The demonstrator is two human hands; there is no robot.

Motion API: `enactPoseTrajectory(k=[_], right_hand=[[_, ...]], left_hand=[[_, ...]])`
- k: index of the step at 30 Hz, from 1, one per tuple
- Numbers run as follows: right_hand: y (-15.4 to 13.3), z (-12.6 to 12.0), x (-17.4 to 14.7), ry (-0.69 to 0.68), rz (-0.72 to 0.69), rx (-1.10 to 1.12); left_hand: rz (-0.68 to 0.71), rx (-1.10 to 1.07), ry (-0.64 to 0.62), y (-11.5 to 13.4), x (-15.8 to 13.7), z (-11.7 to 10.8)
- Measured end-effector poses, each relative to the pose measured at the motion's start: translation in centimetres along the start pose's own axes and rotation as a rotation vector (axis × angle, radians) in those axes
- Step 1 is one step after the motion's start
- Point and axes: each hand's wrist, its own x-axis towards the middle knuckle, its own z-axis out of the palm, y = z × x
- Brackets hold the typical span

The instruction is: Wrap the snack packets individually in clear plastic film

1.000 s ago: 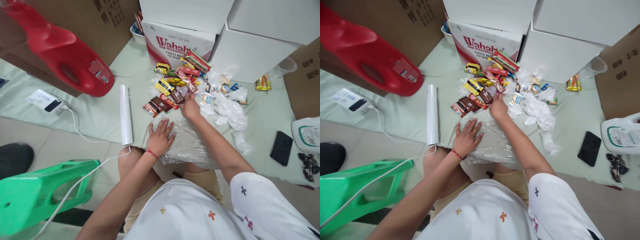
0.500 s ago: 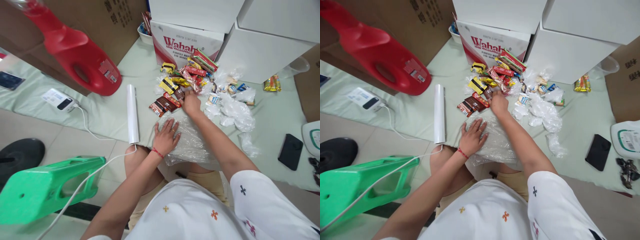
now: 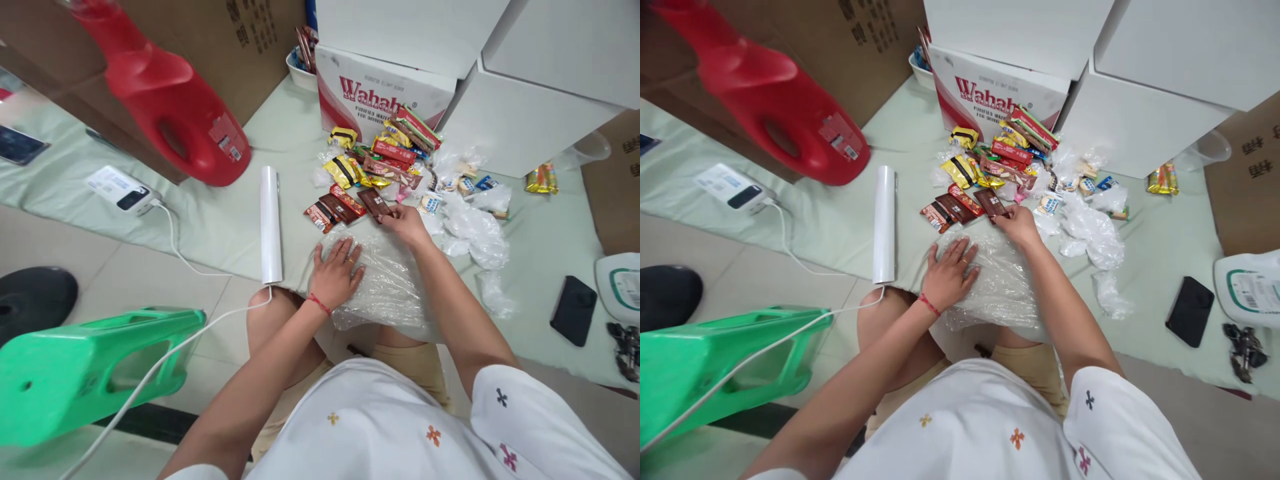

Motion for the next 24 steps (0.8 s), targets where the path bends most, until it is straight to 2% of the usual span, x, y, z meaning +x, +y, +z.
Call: enactPoseTrajectory(k=[2, 3, 5, 8, 12, 14, 17, 19, 22, 24], right_hand=[[-0.7, 0.7, -0.4, -0.017, -0.026, 0.175], [-1.3, 1.1, -0.4, -0.029, -0.063, 0.182], [-3.0, 2.1, 0.0, -0.097, -0.138, 0.042], [-5.8, 3.4, 0.8, -0.186, -0.152, -0.286], [-8.3, 5.2, 2.1, -0.072, -0.147, -0.511], [-8.6, 6.1, 2.8, -0.051, -0.113, -0.558], [-8.2, 6.8, 3.3, -0.089, -0.062, -0.535], [-7.8, 6.9, 3.0, -0.077, -0.105, -0.511], [-7.4, 6.8, 1.9, -0.028, -0.242, -0.525], [-7.4, 6.8, 1.5, -0.04, -0.251, -0.549]], left_hand=[[0.004, 0.001, 0.0, 0.0, 0.0, 0.0], [0.008, 0.0, 0.001, 0.0, 0.0, 0.0], [0.011, -0.002, 0.006, -0.1, 0.0, 0.0], [0.007, -0.004, 0.01, -0.2, 0.0, 0.2], [0.013, -0.009, 0.01, -0.2, 0.0, 0.3], [0.013, -0.007, 0.013, -0.2, 0.0, 0.3], [0.012, 0.0, 0.014, -0.2, 0.0, 0.3], [0.014, 0.003, 0.012, -0.2, 0.0, 0.3], [0.012, 0.006, 0.009, -0.2, 0.0, 0.3], [0.008, 0.009, 0.007, -0.2, 0.0, 0.3]])
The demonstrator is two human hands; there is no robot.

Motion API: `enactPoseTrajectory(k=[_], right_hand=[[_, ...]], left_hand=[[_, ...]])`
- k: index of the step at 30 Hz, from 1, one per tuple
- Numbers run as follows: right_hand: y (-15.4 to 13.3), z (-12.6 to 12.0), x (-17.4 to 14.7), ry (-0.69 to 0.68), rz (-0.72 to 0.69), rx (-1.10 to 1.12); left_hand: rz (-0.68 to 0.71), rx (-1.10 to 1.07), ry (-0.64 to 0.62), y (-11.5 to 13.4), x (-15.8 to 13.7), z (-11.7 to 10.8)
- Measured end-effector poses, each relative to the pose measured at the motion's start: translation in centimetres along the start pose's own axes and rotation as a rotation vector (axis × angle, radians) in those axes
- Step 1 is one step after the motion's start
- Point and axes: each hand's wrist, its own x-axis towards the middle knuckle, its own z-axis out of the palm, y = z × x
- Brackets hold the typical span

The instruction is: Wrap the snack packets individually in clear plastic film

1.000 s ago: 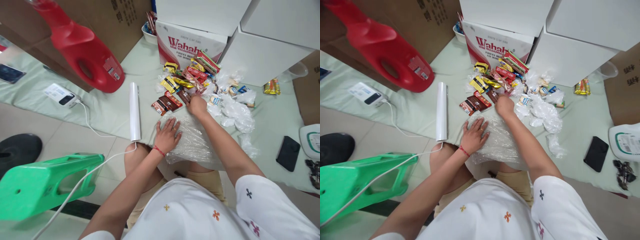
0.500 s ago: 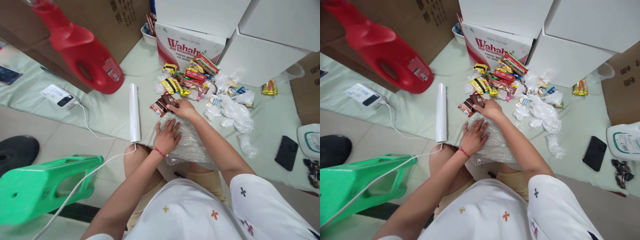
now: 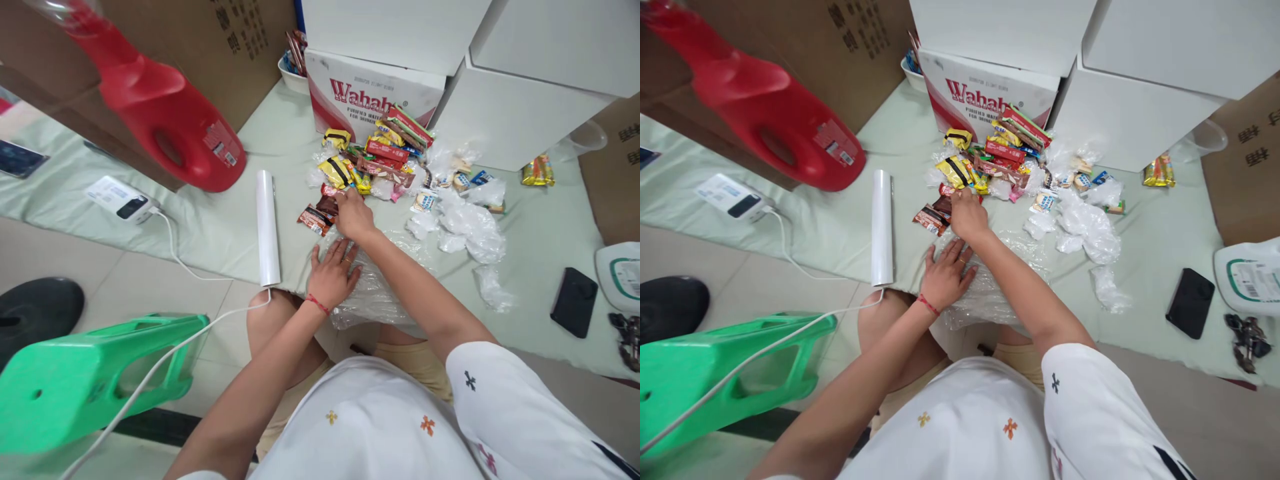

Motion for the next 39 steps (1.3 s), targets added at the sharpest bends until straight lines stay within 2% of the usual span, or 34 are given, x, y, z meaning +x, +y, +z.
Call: enactPoseTrajectory(k=[3, 6, 9, 12, 15, 17, 19, 21, 25, 28, 31, 34, 36, 39], right_hand=[[-0.3, -0.2, 0.3, -0.039, 0.051, -0.033], [-0.9, -0.4, 1.1, -0.057, 0.033, -0.083], [-0.9, -0.9, 1.5, -0.175, 0.037, -0.121], [0.8, -2.7, 0.8, -0.297, 0.063, -0.134], [4.0, -6.2, -1.9, -0.273, -0.009, -0.086], [5.9, -8.7, -4.9, -0.209, -0.084, -0.027], [6.9, -10.2, -8.4, -0.198, -0.17, 0.004], [6.8, -10.0, -11.5, -0.254, -0.232, -0.005], [5.7, -5.9, -14.6, -0.344, -0.168, -0.113], [6.8, -4.0, -14.2, -0.315, -0.197, -0.045], [9.6, -4.7, -12.7, -0.159, -0.26, 0.118], [12.1, -5.7, -10.3, -0.032, -0.185, 0.066], [12.9, -5.8, -8.6, -0.089, -0.155, -0.016], [13.0, -6.0, -7.1, -0.214, -0.181, -0.084]], left_hand=[[-0.005, 0.002, -0.008, 0.0, 0.0, 0.0], [-0.005, 0.003, -0.017, 0.0, 0.0, 0.0], [-0.012, 0.004, -0.018, 0.0, 0.0, -0.1], [-0.025, 0.004, -0.016, 0.1, 0.0, -0.1], [-0.032, 0.008, -0.008, 0.1, 0.0, -0.1], [-0.027, 0.013, 0.0, 0.1, 0.0, -0.1], [-0.017, 0.016, 0.005, 0.1, 0.1, 0.0], [-0.006, 0.013, 0.003, 0.1, 0.1, 0.1], [-0.011, -0.01, 0.012, -0.2, 0.1, 0.1], [-0.038, -0.049, 0.045, -0.5, -0.3, -0.4], [-0.072, -0.082, 0.149, -0.7, -0.4, -1.4], [-0.09, -0.065, 0.254, -0.5, 1.0, -2.5], [-0.072, -0.033, 0.219, -0.6, 3.1, -3.0], [-0.033, -0.003, 0.03, -1.3, 6.5, -3.7]])
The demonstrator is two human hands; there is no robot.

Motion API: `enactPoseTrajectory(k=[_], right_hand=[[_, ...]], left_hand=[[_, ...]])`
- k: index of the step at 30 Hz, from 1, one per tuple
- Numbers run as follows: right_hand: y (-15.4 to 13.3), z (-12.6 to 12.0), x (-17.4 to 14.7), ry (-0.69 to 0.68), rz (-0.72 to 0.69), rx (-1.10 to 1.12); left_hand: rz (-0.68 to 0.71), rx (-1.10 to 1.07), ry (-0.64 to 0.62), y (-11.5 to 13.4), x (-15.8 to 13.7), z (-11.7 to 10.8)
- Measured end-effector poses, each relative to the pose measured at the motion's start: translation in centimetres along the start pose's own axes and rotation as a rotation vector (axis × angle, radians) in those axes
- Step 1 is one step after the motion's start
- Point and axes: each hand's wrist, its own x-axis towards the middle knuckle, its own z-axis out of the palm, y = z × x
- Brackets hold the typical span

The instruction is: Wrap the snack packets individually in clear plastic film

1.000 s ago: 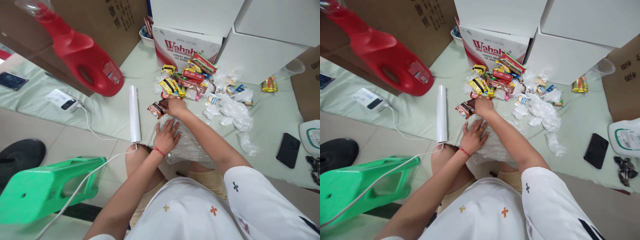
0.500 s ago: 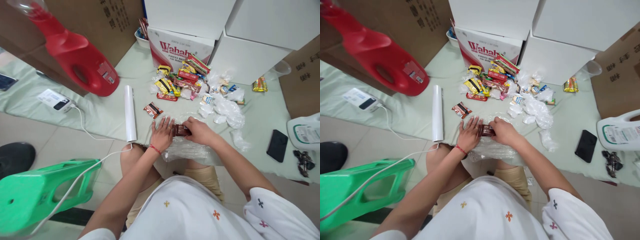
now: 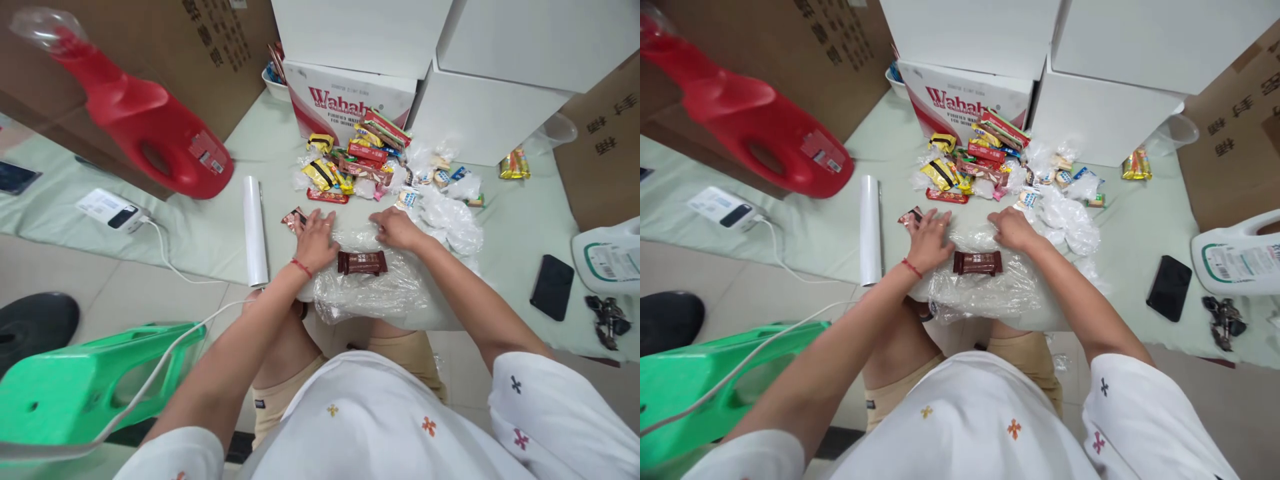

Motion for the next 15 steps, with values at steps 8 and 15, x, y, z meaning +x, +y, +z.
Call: enactPoseTrajectory(k=[8, 15], right_hand=[[-0.7, 0.3, -7.3, 0.06, -0.354, -0.061], [0.5, 4.7, -15.6, 0.079, -0.41, 0.129]], left_hand=[[0.499, 0.034, -0.147, -1.2, -3.5, -2.2], [0.661, -0.111, -0.354, -2.3, -11.0, -0.1]])
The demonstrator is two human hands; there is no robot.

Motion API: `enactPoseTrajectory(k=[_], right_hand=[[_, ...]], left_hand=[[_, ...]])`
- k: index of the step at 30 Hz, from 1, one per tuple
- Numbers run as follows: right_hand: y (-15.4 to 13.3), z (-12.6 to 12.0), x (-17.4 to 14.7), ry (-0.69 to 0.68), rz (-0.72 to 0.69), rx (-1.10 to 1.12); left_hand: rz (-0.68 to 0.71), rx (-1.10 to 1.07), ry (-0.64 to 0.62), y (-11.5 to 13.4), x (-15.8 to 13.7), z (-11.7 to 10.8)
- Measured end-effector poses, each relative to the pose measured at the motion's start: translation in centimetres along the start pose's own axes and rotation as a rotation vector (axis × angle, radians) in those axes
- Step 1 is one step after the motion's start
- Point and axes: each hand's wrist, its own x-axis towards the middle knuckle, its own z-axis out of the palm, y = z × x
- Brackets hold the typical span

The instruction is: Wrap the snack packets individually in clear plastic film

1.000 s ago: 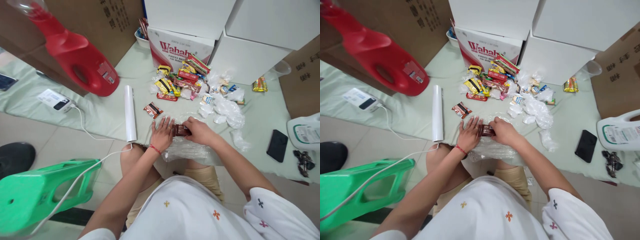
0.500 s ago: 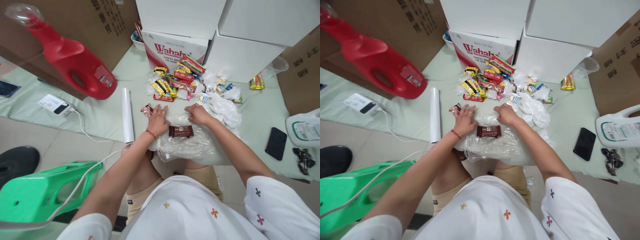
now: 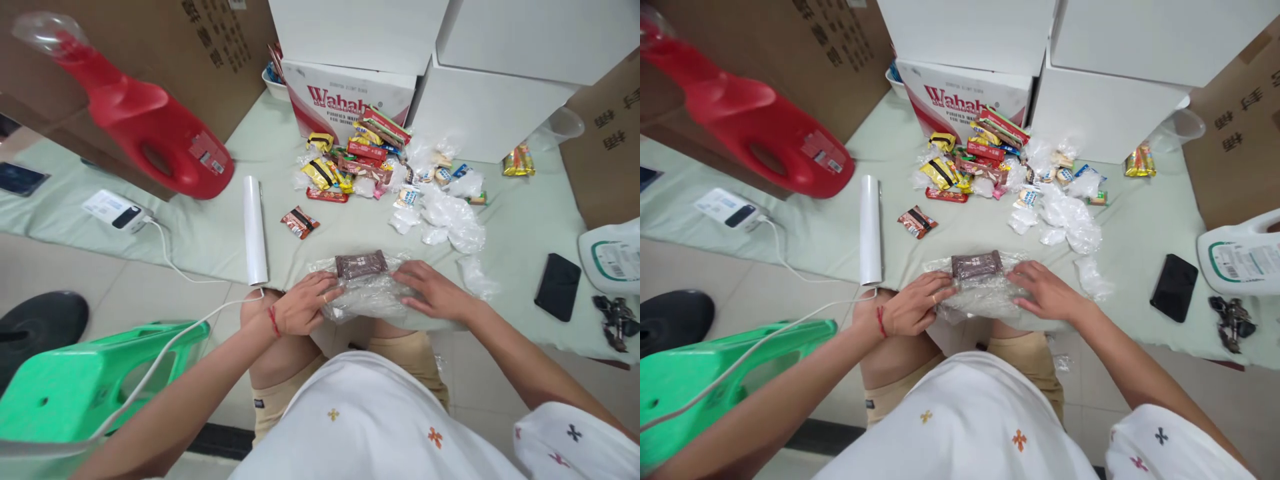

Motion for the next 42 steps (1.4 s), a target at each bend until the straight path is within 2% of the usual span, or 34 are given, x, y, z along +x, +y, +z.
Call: enactPoseTrajectory(k=[4, 7, 9, 13, 16, 19, 22, 24, 26, 29, 32, 34, 36, 40, 42], right_hand=[[-1.4, 2.0, -2.7, 0.065, 0.017, -0.02], [-2.2, 2.5, -2.3, 0.111, 0.018, 0.078], [-2.3, 1.6, -1.1, 0.164, 0.065, 0.195], [-1.2, -1.1, 2.6, 0.24, 0.273, 0.381], [0.7, -1.6, 5.8, 0.272, 0.427, 0.425], [2.6, -0.9, 8.5, 0.228, 0.52, 0.325], [3.3, -0.4, 9.9, 0.123, 0.566, 0.042], [2.6, -0.6, 9.9, 0.112, 0.566, -0.148], [0.8, -1.0, 9.6, 0.186, 0.563, -0.269], [-2.8, -1.0, 9.5, 0.26, 0.504, -0.226], [-5.6, 0.4, 10.4, 0.095, 0.436, -0.082], [-6.2, 1.6, 11.4, -0.009, 0.484, -0.064], [-6.0, 2.4, 12.3, -0.045, 0.538, -0.063], [-4.7, 2.9, 13.1, -0.019, 0.51, 0.03], [-3.8, 2.7, 12.5, 0.024, 0.446, 0.154]], left_hand=[[0.068, 0.052, 0.052, -0.3, -1.4, 1.6], [0.071, 0.127, 0.074, -0.3, -1.3, 2.7], [0.03, 0.142, 0.1, -0.1, -0.8, 3.2], [-0.081, 0.053, 0.193, 0.7, 0.0, 3.7], [-0.244, -0.148, 0.348, 1.2, 0.7, 3.6], [-0.536, -0.32, 0.522, 1.4, 1.7, 3.3], [-0.83, -0.168, 0.664, 1.2, 3.1, 3.0], [-0.985, 0.019, 0.723, 1.1, 4.1, 2.9], [-1.08, 0.133, 0.715, 1.0, 4.8, 2.8], [-1.06, 0.21, 0.657, 1.3, 5.3, 2.5], [-0.996, 0.227, 0.601, 1.5, 4.9, 1.4], [-0.998, 0.127, 0.529, 1.4, 4.7, 0.3], [-1.019, -0.099, 0.487, 1.3, 5.0, -0.9], [-1.011, -0.859, 0.589, 1.8, 7.7, -1.9], [-0.987, -1.102, 0.602, 2.4, 9.3, -1.3]])
